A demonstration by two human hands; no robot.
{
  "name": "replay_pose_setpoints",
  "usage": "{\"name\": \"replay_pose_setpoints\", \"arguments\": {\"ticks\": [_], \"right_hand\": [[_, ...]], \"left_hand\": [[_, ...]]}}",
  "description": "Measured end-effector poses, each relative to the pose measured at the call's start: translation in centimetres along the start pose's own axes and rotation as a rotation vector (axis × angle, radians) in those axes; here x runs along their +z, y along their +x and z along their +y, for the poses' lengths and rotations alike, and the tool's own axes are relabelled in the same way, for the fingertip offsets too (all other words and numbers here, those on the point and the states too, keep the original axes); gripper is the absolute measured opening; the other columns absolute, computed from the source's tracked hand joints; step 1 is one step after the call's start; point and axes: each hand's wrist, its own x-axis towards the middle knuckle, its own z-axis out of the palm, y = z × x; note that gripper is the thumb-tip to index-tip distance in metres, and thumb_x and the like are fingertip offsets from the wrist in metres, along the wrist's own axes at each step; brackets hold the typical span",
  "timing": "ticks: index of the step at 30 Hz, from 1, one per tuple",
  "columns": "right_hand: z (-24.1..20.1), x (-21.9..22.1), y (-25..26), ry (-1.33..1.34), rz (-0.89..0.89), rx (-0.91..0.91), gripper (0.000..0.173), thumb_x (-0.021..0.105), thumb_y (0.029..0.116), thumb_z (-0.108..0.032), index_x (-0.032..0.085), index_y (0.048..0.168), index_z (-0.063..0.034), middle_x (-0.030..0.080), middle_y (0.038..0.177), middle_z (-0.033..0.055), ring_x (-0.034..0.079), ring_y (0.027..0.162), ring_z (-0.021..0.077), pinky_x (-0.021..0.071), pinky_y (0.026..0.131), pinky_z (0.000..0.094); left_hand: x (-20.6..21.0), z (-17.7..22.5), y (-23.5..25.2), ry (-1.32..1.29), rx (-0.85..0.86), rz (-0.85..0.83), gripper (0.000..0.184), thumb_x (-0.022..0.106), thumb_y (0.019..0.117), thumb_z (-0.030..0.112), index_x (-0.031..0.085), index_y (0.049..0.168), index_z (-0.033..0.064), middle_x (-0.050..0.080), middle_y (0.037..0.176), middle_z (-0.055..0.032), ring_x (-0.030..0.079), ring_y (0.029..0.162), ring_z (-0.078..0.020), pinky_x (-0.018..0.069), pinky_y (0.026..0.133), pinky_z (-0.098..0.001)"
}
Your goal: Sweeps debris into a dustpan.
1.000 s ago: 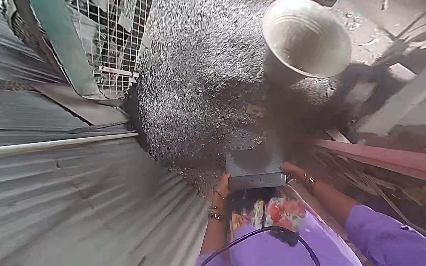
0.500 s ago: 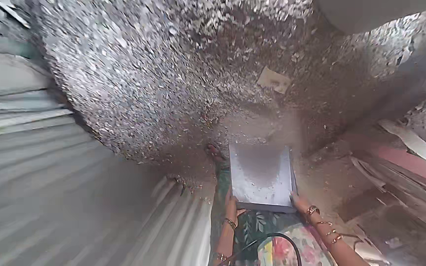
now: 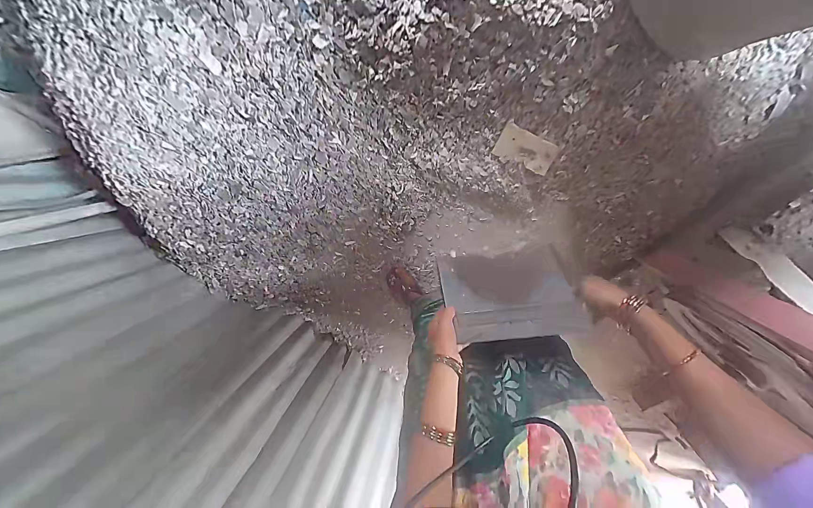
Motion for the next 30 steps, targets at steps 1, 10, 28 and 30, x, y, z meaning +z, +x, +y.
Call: {"name": "replay_pose_setpoints", "arguments": {"ticks": [1, 10, 28, 30], "right_hand": [[-0.5, -0.8, -0.3, 0.056, 0.045, -0.020, 0.034, 0.046, 0.1080, -0.010, 0.051, 0.137, 0.0079, 0.058, 0.125, 0.0295, 0.060, 0.110, 0.0371, 0.0489, 0.094, 0.0536], [6.9, 10.9, -1.8, 0.241, 0.240, -0.106, 0.056, 0.047, 0.1067, -0.009, 0.029, 0.157, 0.0084, 0.043, 0.154, 0.0344, 0.043, 0.145, 0.0445, 0.0319, 0.121, 0.0548], [-1.6, 4.4, 20.1, -0.011, 0.640, -0.404, 0.056, 0.047, 0.1091, -0.019, 0.032, 0.155, 0.0084, 0.045, 0.151, 0.0360, 0.045, 0.141, 0.0501, 0.0345, 0.118, 0.0605], [-4.2, 0.9, 19.4, -0.099, 0.885, -0.608, 0.056, 0.054, 0.1046, -0.021, 0.041, 0.151, 0.0081, 0.043, 0.152, 0.0353, 0.041, 0.142, 0.0536, 0.0341, 0.116, 0.0661]], "left_hand": [[0.4, 0.8, -0.3, -0.035, 0.041, -0.007, 0.043, 0.046, 0.1086, 0.025, 0.052, 0.146, 0.0042, 0.057, 0.134, -0.0284, 0.060, 0.114, -0.0418, 0.0520, 0.088, -0.0597], [-4.0, -8.3, 1.7, -0.140, 0.034, -0.048, 0.059, 0.038, 0.1034, 0.006, 0.028, 0.161, 0.0122, 0.035, 0.157, -0.0254, 0.050, 0.129, -0.0428, 0.0481, 0.093, -0.0629], [6.6, -1.4, 23.2, 0.178, 0.536, -0.088, 0.081, 0.061, 0.0982, 0.004, 0.012, 0.163, 0.0031, 0.018, 0.165, -0.0291, 0.029, 0.150, -0.0403, 0.0342, 0.118, -0.0528], [4.7, -1.9, 18.7, 0.238, 0.556, -0.077, 0.071, 0.059, 0.0996, 0.005, 0.021, 0.159, -0.0035, 0.023, 0.163, -0.0316, 0.029, 0.150, -0.0410, 0.0306, 0.120, -0.0511]]}}
